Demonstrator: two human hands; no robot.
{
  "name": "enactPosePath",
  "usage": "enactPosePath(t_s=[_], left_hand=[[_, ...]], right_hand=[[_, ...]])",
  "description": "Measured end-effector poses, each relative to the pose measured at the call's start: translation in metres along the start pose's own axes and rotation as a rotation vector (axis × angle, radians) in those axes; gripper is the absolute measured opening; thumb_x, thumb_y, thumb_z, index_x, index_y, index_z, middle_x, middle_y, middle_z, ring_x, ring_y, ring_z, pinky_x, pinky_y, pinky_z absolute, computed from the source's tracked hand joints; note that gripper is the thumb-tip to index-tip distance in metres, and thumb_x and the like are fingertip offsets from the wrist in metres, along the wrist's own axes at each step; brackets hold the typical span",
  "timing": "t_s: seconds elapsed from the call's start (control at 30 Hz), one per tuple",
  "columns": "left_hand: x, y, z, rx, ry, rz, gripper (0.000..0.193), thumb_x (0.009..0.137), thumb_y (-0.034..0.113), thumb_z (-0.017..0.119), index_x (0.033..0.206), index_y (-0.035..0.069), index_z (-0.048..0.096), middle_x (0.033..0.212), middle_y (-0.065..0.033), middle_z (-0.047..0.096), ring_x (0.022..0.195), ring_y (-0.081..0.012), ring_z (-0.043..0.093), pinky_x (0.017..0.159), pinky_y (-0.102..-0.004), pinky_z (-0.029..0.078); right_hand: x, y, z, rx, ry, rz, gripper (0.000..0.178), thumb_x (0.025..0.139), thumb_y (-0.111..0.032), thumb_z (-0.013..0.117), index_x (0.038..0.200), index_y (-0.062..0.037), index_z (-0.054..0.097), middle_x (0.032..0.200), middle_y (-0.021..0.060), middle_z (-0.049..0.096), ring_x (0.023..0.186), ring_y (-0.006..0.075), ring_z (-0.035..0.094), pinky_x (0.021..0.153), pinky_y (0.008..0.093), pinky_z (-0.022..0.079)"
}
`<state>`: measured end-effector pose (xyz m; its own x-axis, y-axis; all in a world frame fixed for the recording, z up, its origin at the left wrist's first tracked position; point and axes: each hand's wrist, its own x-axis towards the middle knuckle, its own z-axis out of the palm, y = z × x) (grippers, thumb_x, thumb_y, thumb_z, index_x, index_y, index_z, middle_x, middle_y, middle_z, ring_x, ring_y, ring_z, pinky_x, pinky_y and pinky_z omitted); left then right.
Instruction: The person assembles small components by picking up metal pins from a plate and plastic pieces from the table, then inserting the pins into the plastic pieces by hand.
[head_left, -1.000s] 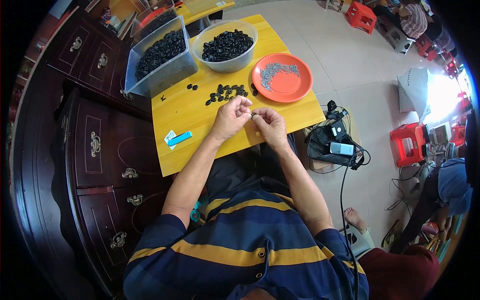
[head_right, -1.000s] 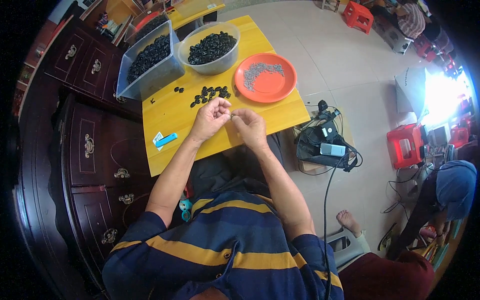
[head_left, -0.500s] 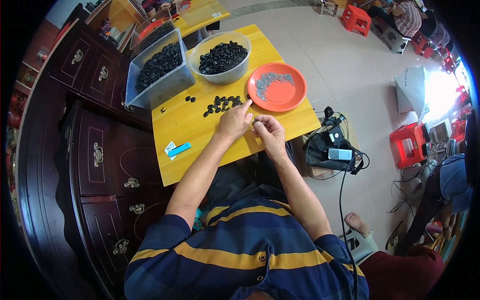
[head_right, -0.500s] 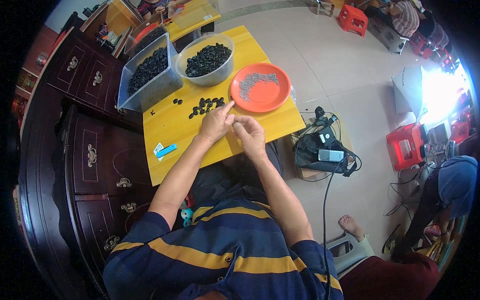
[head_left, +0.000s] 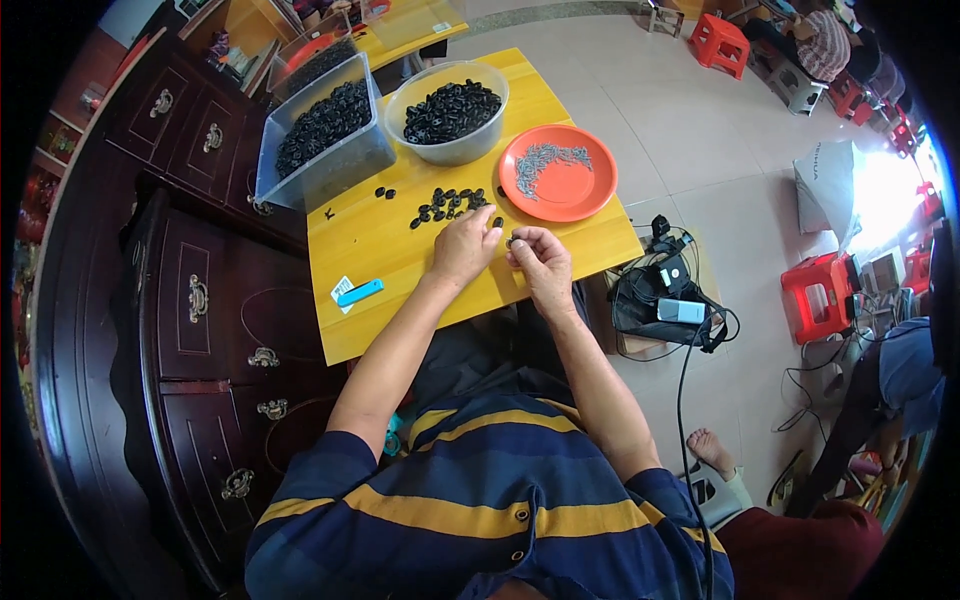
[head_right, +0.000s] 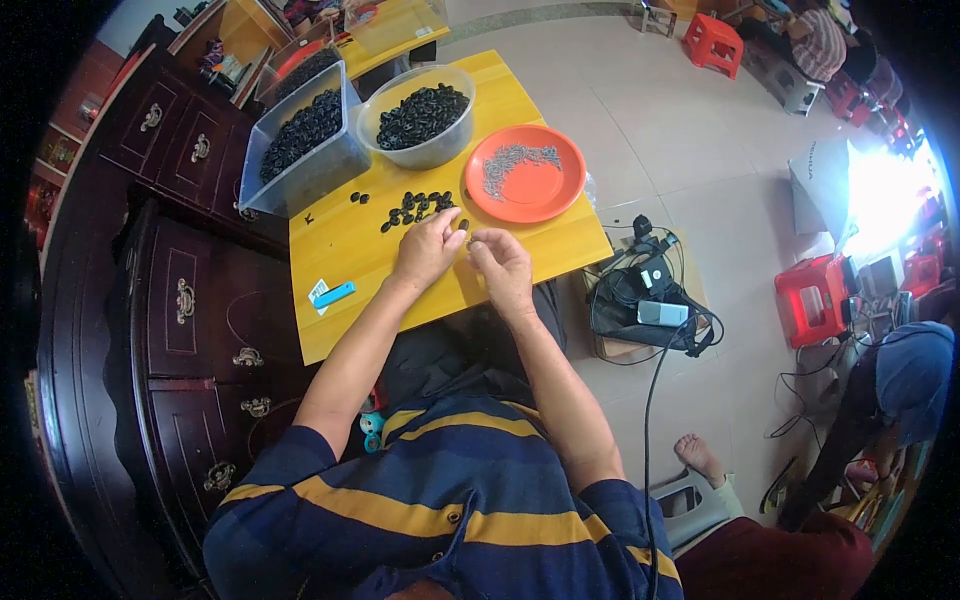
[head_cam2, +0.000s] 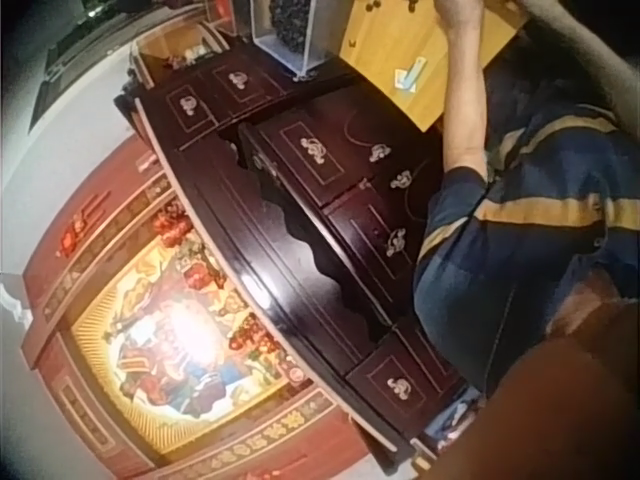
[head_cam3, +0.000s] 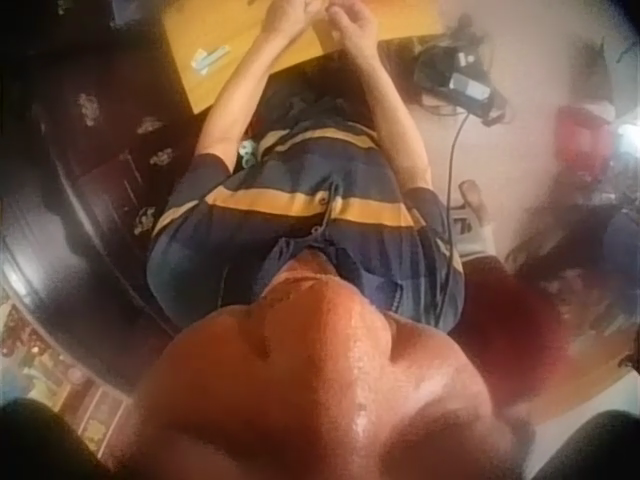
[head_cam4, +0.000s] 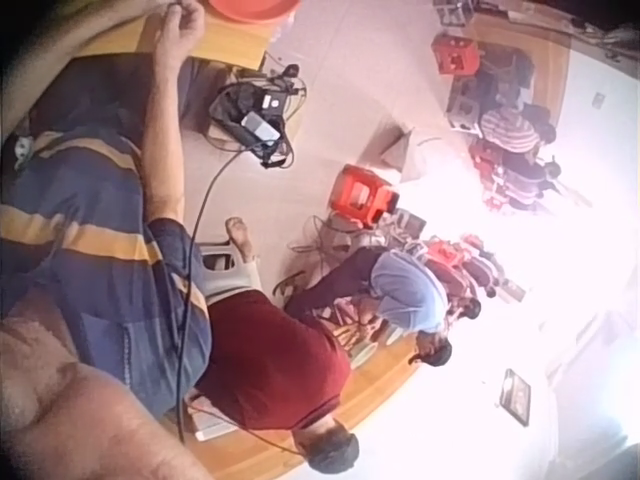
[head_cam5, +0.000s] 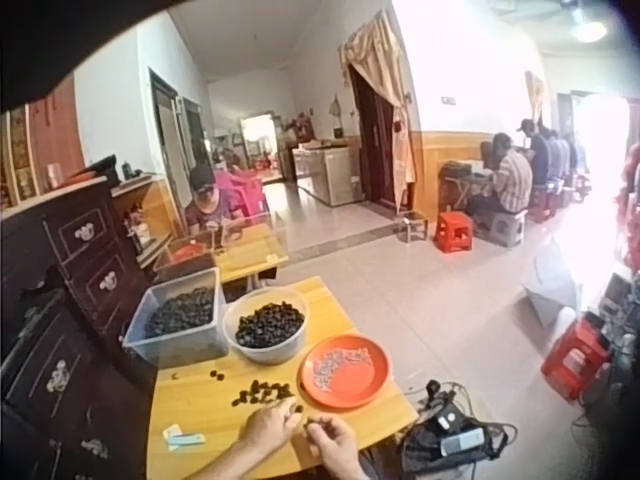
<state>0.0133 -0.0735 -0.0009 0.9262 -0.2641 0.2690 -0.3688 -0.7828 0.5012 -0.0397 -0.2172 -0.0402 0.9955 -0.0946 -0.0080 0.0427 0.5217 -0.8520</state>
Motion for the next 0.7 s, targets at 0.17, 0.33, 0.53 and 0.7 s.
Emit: enactPosePath(t_s=[0.17, 0.33, 0.53, 0.7], left_hand=[[0.006, -0.005, 0.009, 0.050, 0.015, 0.065, 0.025, 0.084, 0.016, 0.063, 0.108, 0.008, 0.065, 0.083, -0.0132, 0.064, 0.078, -0.0317, 0.064, 0.070, -0.0421, 0.051], [0.004, 0.002, 0.004, -0.053, -0.006, 0.014, 0.013, 0.081, 0.009, 0.065, 0.093, 0.005, 0.063, 0.081, -0.0138, 0.064, 0.075, -0.0295, 0.064, 0.068, -0.0389, 0.052], [-0.021, -0.001, 0.004, -0.473, 0.052, -0.118, 0.009, 0.081, 0.007, 0.067, 0.084, 0.003, 0.059, 0.072, -0.0060, 0.065, 0.061, -0.0165, 0.063, 0.059, -0.0322, 0.051], [-0.039, 0.013, 0.000, -0.976, -0.012, -0.346, 0.007, 0.087, 0.007, 0.065, 0.091, 0.004, 0.060, 0.077, 0.0013, 0.063, 0.065, -0.0049, 0.058, 0.057, -0.0225, 0.049]], right_hand=[[-0.001, -0.001, 0.001, -0.012, 0.002, 0.018, 0.014, 0.094, -0.004, 0.061, 0.108, -0.0012, 0.061, 0.094, 0.0032, 0.065, 0.078, 0.0102, 0.063, 0.075, 0.0237, 0.053], [-0.001, -0.002, -0.001, 0.000, 0.018, 0.017, 0.015, 0.094, -0.004, 0.061, 0.108, -0.0008, 0.061, 0.094, 0.0034, 0.065, 0.078, 0.0100, 0.063, 0.074, 0.0241, 0.053], [0.000, -0.004, -0.001, -0.002, 0.030, 0.030, 0.014, 0.094, -0.004, 0.061, 0.108, -0.0028, 0.061, 0.094, 0.0033, 0.065, 0.078, 0.0098, 0.063, 0.072, 0.0234, 0.053], [0.000, -0.016, 0.007, 0.134, 0.058, 0.123, 0.015, 0.094, -0.008, 0.062, 0.108, -0.0055, 0.061, 0.094, 0.0041, 0.066, 0.078, 0.0108, 0.064, 0.071, 0.0242, 0.053]])
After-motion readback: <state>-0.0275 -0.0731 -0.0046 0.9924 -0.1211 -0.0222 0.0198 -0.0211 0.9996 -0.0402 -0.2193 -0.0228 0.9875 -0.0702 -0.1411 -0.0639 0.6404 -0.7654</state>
